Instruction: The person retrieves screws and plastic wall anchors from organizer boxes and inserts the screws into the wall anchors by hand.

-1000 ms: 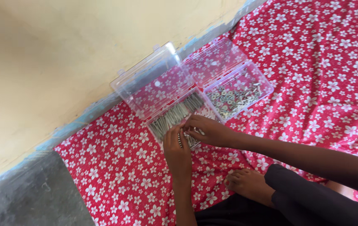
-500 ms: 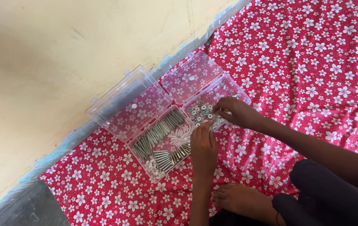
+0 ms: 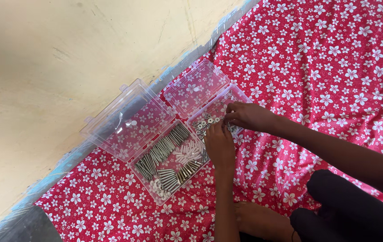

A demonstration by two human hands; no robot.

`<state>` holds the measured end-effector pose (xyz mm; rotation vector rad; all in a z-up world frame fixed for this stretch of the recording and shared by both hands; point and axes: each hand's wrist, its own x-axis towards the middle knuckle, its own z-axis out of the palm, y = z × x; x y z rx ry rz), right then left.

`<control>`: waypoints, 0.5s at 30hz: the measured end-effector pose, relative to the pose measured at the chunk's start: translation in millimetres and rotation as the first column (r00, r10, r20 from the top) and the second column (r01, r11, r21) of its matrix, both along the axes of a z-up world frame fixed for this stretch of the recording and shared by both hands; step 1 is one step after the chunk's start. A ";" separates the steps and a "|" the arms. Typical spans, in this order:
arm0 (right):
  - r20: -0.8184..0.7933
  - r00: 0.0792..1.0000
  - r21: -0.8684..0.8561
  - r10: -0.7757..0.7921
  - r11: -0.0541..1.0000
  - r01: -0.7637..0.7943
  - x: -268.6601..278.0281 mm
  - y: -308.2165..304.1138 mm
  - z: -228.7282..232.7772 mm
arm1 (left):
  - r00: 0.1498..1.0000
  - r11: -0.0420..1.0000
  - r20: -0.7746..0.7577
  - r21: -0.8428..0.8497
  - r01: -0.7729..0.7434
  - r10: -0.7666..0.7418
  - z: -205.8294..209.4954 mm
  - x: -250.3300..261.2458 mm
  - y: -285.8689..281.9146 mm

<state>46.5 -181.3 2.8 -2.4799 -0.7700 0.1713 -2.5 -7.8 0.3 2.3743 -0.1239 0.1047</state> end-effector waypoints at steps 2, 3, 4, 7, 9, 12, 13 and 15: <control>-0.009 1.000 -0.001 0.002 1.000 -0.002 1.2 -1.2 0.3 | 1.000 1.000 -0.026 -0.012 -0.006 0.006 1.9 0.4 0.2; -0.009 1.000 0.000 0.000 1.000 0.000 1.7 -0.6 0.4 | 0.999 1.000 -0.051 -0.026 -0.014 0.013 3.0 1.0 0.2; 0.013 1.000 -0.008 0.011 1.000 -0.011 3.1 0.3 0.6 | 0.999 1.000 -0.048 -0.026 -0.013 0.012 4.0 1.6 -0.2; 0.036 0.999 -0.022 0.014 1.000 -0.013 2.9 0.1 2.1 | 1.000 0.999 -0.015 -0.034 -0.020 0.020 5.4 0.7 -0.1; 0.035 0.999 -0.025 0.008 1.000 -0.007 -0.4 -0.9 3.5 | 1.000 0.999 -0.028 -0.037 -0.007 0.006 6.4 -0.9 0.4; -0.026 0.997 0.084 -0.072 0.994 0.074 -6.5 -3.1 5.7 | 1.000 0.998 -0.001 -0.066 -0.010 0.010 10.2 -2.0 0.5; -0.068 0.992 0.122 -0.108 0.986 0.116 -8.1 -3.2 5.7 | 1.000 0.998 0.001 -0.066 -0.011 0.011 12.3 -1.6 0.8; -0.111 0.984 0.158 -0.141 0.975 0.158 -11.4 -1.9 3.4 | 1.000 0.992 0.005 -0.124 -0.028 0.029 17.3 -0.6 1.3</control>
